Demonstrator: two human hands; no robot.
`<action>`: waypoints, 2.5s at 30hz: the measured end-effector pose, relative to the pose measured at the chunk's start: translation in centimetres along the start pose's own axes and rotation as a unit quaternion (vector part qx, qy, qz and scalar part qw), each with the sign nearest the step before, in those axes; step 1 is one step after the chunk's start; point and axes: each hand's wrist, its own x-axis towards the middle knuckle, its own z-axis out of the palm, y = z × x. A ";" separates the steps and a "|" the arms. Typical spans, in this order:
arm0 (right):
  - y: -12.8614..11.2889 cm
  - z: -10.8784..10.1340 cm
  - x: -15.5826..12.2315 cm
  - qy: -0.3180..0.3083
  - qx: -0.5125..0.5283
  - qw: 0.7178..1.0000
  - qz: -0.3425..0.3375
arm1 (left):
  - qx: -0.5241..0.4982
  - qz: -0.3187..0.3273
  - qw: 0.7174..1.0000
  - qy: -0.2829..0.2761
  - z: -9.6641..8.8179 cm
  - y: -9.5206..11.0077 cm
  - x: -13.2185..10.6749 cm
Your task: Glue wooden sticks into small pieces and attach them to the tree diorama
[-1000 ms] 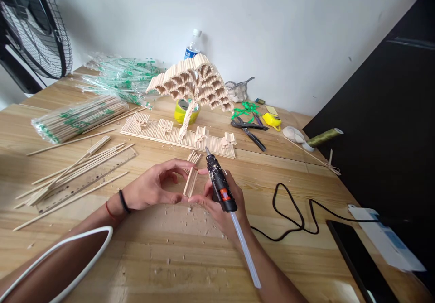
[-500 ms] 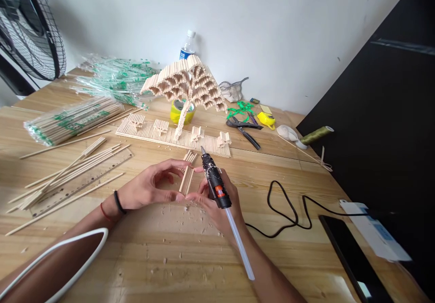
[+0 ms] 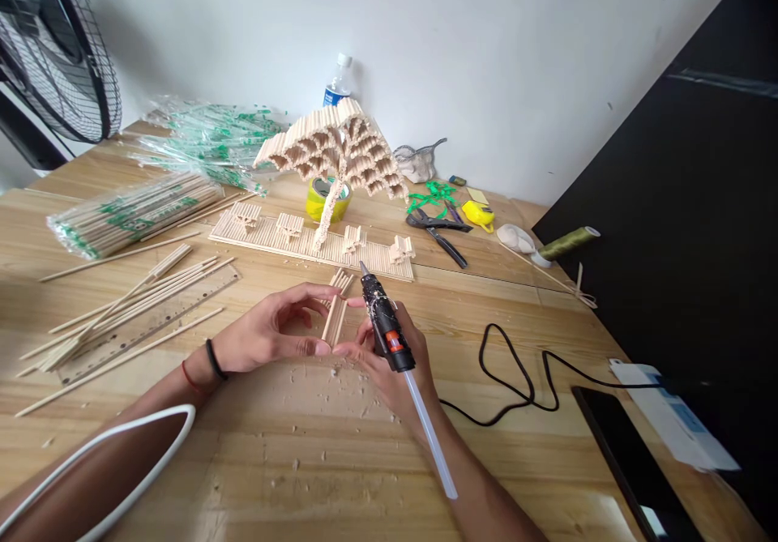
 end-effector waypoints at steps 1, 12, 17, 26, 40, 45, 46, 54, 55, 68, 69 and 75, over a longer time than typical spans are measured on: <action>-0.1 0.0 0.0 0.001 0.006 1.000 0.003 | -0.004 -0.003 1.000 -0.003 0.0 0.0 0.0; -0.6 0.2 0.1 0.032 -0.013 0.999 0.000 | -0.028 -0.018 0.999 0.014 -0.1 0.4 -0.1; 0.4 -0.2 0.8 0.079 -0.094 0.992 -0.016 | -0.040 -0.007 0.998 0.050 -0.4 0.1 0.0; 1.5 -1.9 2.4 0.066 -0.182 0.980 -0.045 | -0.118 0.020 0.989 0.088 -0.6 -0.5 0.2; 0.3 -1.2 4.2 0.015 -0.183 0.977 -0.106 | -0.133 0.025 0.988 0.068 -0.6 -0.9 0.3; 1.6 -3.2 2.4 -0.061 -0.034 0.997 0.018 | -0.117 0.022 0.991 0.058 -0.7 -1.1 0.4; 1.9 -3.4 2.0 -0.067 -0.003 0.997 0.028 | -0.113 0.020 0.992 0.057 -0.7 -1.1 0.4; 2.1 -3.8 0.3 -0.107 0.067 0.992 0.030 | -0.134 0.035 0.990 0.036 -0.8 -1.1 0.5; 1.9 -3.8 0.3 -0.108 0.067 0.991 0.032 | -0.138 0.037 0.989 0.037 -0.8 -1.1 0.6; 0.6 -4.0 -0.2 -0.147 0.109 0.983 0.033 | -0.124 0.042 0.991 0.028 -0.9 -0.9 0.5; 0.6 -4.0 -0.2 -0.150 0.116 0.981 0.034 | -0.122 0.043 0.991 0.025 -0.9 -0.9 0.5; 0.3 -3.7 -0.4 -0.173 0.155 0.972 0.045 | -0.118 0.034 0.992 0.013 -0.8 -1.0 0.5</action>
